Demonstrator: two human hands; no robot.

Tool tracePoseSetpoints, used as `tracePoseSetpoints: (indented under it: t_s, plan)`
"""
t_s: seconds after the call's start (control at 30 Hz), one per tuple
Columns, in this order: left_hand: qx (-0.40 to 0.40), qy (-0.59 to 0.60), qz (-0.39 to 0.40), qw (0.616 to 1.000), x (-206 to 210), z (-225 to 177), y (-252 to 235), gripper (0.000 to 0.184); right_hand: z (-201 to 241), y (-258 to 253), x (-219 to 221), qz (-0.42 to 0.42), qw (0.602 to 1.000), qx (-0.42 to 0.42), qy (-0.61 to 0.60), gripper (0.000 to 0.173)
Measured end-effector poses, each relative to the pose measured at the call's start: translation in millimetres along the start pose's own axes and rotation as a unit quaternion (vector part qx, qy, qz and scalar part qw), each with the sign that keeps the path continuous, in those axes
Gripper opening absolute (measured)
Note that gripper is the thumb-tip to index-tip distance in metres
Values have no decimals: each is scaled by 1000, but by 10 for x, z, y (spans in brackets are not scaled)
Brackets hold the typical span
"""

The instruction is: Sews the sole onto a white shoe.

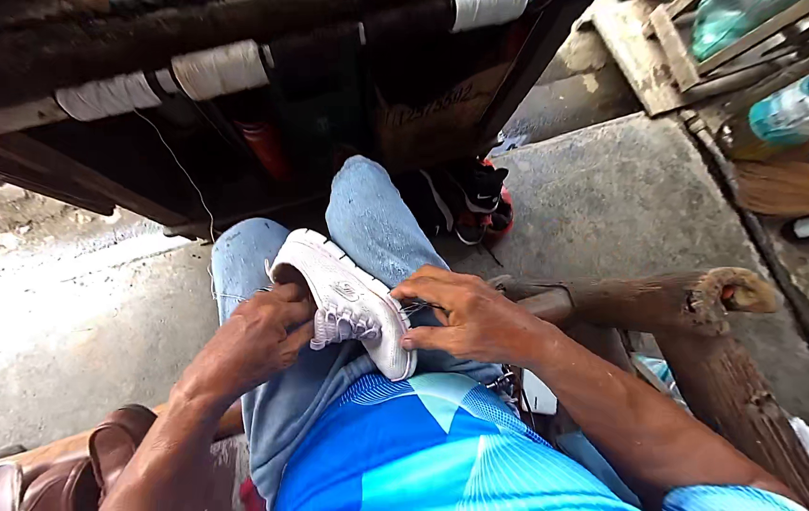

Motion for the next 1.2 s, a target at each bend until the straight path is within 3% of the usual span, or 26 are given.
tracePoseSetpoints:
  t_s: [0.1, 0.2, 0.27, 0.33, 0.4, 0.47, 0.53, 0.6, 0.73, 0.9, 1.07, 1.1, 1.2]
  plan:
    - [-39, -97, -58, 993, -247, 140, 129, 48, 28, -72, 6, 25, 1000, 12, 0, 41]
    - [-134, -131, -145, 972, -457, 662, 358, 53, 13, -88, -34, 60, 996, 61, 40, 41]
    - [-178, -24, -190, 965, -540, 718, 417, 44, 1, -97, -58, 75, 993, 65, 62, 39]
    - [-118, 251, -213, 937, -548, 548, 361, 30, 6, -116, -77, 83, 992, 54, 73, 38]
    - [-32, 488, -182, 853, -489, 405, 247, 34, 16, -144, -89, 80, 993, 50, 75, 36]
    - [3, 604, -169, 779, -433, 330, 148, 43, 21, -174, -87, 71, 994, 41, 75, 35]
    - [-27, 637, -183, 749, -451, 352, 63, 47, 23, -194, -83, 70, 995, 41, 65, 34]
    - [-89, 625, -209, 747, -523, 491, -11, 47, 6, -213, -81, 83, 995, 50, 38, 32]
    - [-153, 627, -260, 719, -624, 975, -41, 47, -31, -257, -78, 114, 991, 68, -18, 31]
    - [-155, 584, -278, 747, -741, 1024, -85, 42, -61, -304, -61, 142, 987, 77, -20, 28]
    - [-171, 568, -294, 750, -787, 950, -35, 42, -18, -314, -76, 155, 984, 90, 1, 25]
    - [-179, 555, -271, 766, -740, 893, -1, 41, -22, -297, -79, 150, 985, 87, 3, 25]
    - [-185, 474, -96, 856, -496, 578, 71, 43, -62, -238, -102, 132, 989, 73, 2, 26]
Point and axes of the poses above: each hand's wrist, its own y-axis away from the middle knuckle, its own x-axis out of the palm, z = x × y, the point moved 1 cm from there along -y, towards the middle knuckle
